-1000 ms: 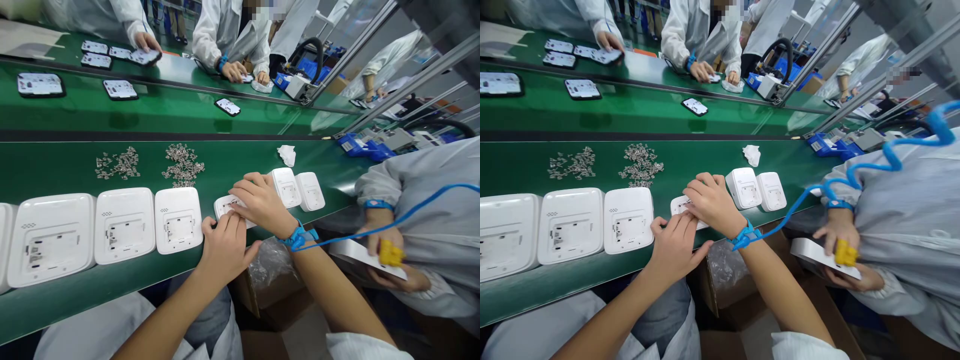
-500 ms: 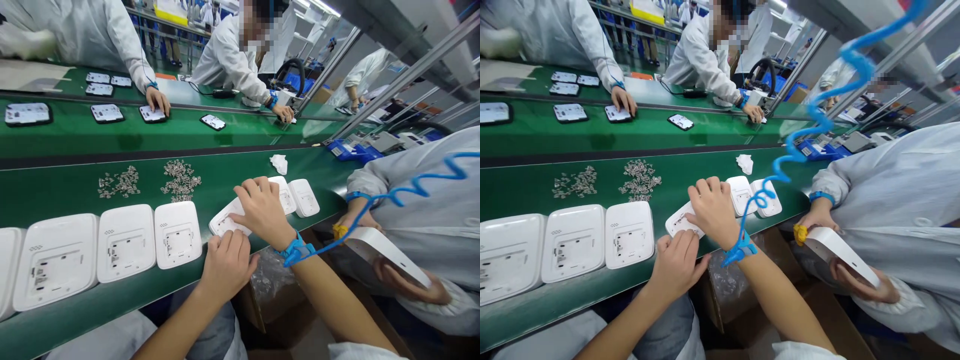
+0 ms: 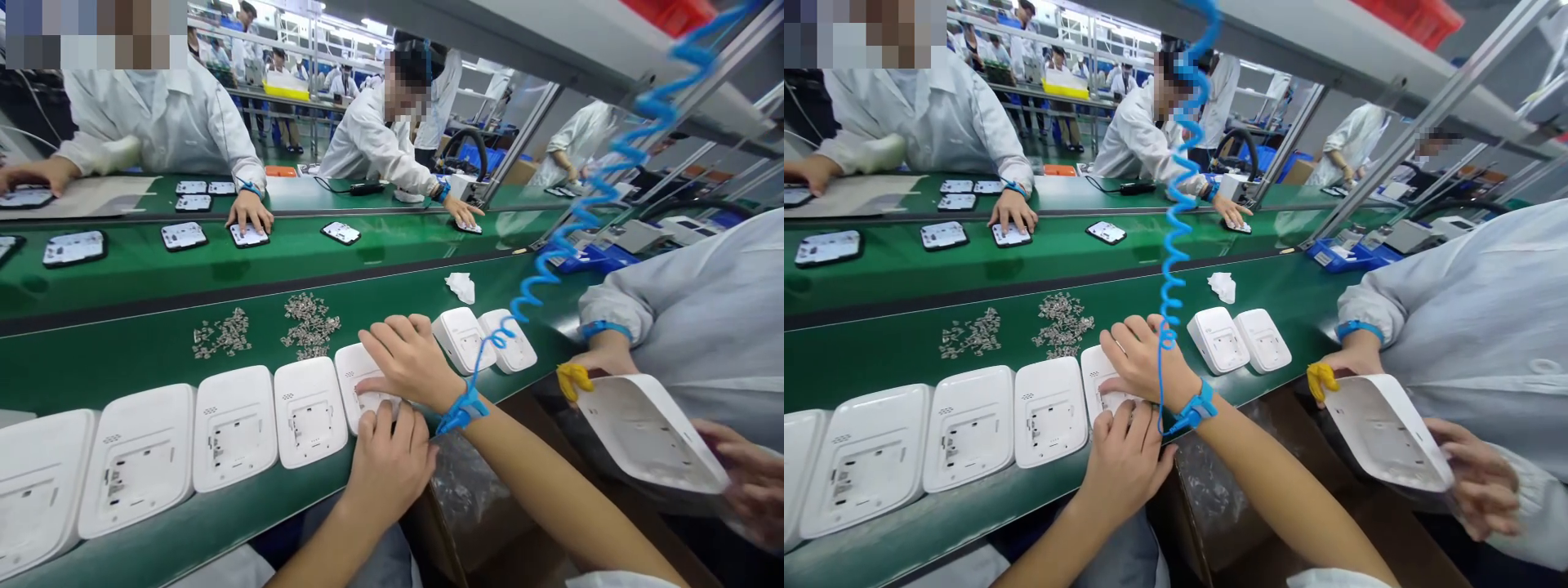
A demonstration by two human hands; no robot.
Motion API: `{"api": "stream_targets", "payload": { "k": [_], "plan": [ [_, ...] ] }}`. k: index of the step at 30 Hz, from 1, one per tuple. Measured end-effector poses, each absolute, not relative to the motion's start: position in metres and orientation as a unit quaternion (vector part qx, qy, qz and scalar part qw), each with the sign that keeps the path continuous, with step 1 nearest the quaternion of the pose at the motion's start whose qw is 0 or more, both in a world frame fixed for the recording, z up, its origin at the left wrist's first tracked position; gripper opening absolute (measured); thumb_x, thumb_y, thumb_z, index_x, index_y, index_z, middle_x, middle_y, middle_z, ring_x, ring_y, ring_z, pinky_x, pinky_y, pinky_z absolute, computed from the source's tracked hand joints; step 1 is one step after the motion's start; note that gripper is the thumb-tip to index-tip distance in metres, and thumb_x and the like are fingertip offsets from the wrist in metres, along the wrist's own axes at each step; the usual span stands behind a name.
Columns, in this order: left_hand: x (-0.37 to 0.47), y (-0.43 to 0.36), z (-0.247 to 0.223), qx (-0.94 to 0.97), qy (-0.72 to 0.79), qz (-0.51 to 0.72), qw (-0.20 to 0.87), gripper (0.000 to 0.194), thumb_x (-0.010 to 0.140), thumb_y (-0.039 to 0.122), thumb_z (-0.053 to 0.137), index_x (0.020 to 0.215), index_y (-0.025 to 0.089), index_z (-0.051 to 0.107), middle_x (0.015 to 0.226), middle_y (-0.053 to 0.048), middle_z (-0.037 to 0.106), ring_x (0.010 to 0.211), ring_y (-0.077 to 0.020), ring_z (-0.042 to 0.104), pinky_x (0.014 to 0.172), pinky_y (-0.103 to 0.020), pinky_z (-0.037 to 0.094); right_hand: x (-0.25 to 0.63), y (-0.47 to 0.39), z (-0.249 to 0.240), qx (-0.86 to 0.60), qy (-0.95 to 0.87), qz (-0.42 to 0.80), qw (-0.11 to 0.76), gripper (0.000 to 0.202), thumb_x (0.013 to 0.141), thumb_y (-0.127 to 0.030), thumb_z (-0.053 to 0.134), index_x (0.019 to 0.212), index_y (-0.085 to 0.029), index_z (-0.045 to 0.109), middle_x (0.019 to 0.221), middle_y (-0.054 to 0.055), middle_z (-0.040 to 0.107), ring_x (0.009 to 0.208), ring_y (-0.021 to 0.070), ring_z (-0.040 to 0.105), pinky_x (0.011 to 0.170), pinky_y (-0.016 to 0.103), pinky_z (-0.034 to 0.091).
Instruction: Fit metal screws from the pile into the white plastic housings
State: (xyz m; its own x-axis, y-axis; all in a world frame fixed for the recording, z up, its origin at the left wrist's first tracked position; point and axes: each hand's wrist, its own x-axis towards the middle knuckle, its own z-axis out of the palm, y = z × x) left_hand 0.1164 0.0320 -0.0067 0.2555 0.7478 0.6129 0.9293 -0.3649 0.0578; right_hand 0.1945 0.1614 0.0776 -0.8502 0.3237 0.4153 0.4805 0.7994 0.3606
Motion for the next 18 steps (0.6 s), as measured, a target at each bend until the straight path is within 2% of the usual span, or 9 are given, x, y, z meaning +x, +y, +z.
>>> {"api": "stream_targets", "payload": {
  "k": [4,8,10,14,18],
  "plan": [
    [0.117,0.032,-0.009,-0.756,-0.566,-0.285,0.163,0.041,0.093,0.04,0.06,0.119,0.008,0.064,0.116,-0.013,0.064,0.103,-0.0297,0.055,0.083,-0.047,0.036,0.187,0.177,0.08,-0.176,-0.96,-0.119,0.182,0.06,0.086,-0.071,0.064,0.108,-0.015,0.064,0.106,0.01,0.064,0.095,0.0261,0.048,0.078,0.04,0.031],
    [0.119,0.032,-0.009,-0.746,-0.571,-0.291,0.179,0.039,0.094,0.039,0.059,0.118,0.009,0.065,0.117,-0.011,0.064,0.108,-0.0284,0.054,0.083,-0.045,0.036,0.161,0.219,0.079,-0.237,-0.952,0.033,0.189,0.013,0.094,-0.028,0.068,0.099,-0.016,0.067,0.099,0.006,0.066,0.093,0.0202,0.053,0.077,0.033,0.035],
    [0.119,0.032,-0.008,-0.745,-0.572,-0.291,0.182,0.039,0.094,0.039,0.059,0.118,0.009,0.065,0.117,-0.011,0.064,0.107,-0.0277,0.055,0.081,-0.044,0.035,0.14,0.244,0.075,-0.281,-0.944,0.077,0.156,0.004,0.093,-0.015,0.065,0.094,-0.015,0.069,0.095,0.006,0.067,0.09,0.0181,0.056,0.077,0.03,0.038],
    [0.118,0.032,-0.008,-0.745,-0.572,-0.292,0.182,0.036,0.095,0.038,0.057,0.116,0.009,0.066,0.117,-0.01,0.063,0.106,-0.027,0.055,0.079,-0.044,0.035,0.099,0.284,0.06,-0.325,-0.935,0.108,0.091,0.006,0.088,-0.012,0.067,0.085,-0.015,0.072,0.09,0.006,0.069,0.082,0.0174,0.06,0.07,0.027,0.04],
    [0.117,0.031,-0.009,-0.747,-0.571,-0.29,0.177,0.037,0.096,0.038,0.056,0.117,0.009,0.065,0.119,-0.01,0.062,0.108,-0.0279,0.054,0.08,-0.044,0.034,0.08,0.296,0.045,-0.319,-0.938,0.116,0.069,0.005,0.085,-0.014,0.069,0.083,-0.016,0.073,0.087,0.006,0.07,0.078,0.0177,0.06,0.065,0.026,0.039]
  ]
}}
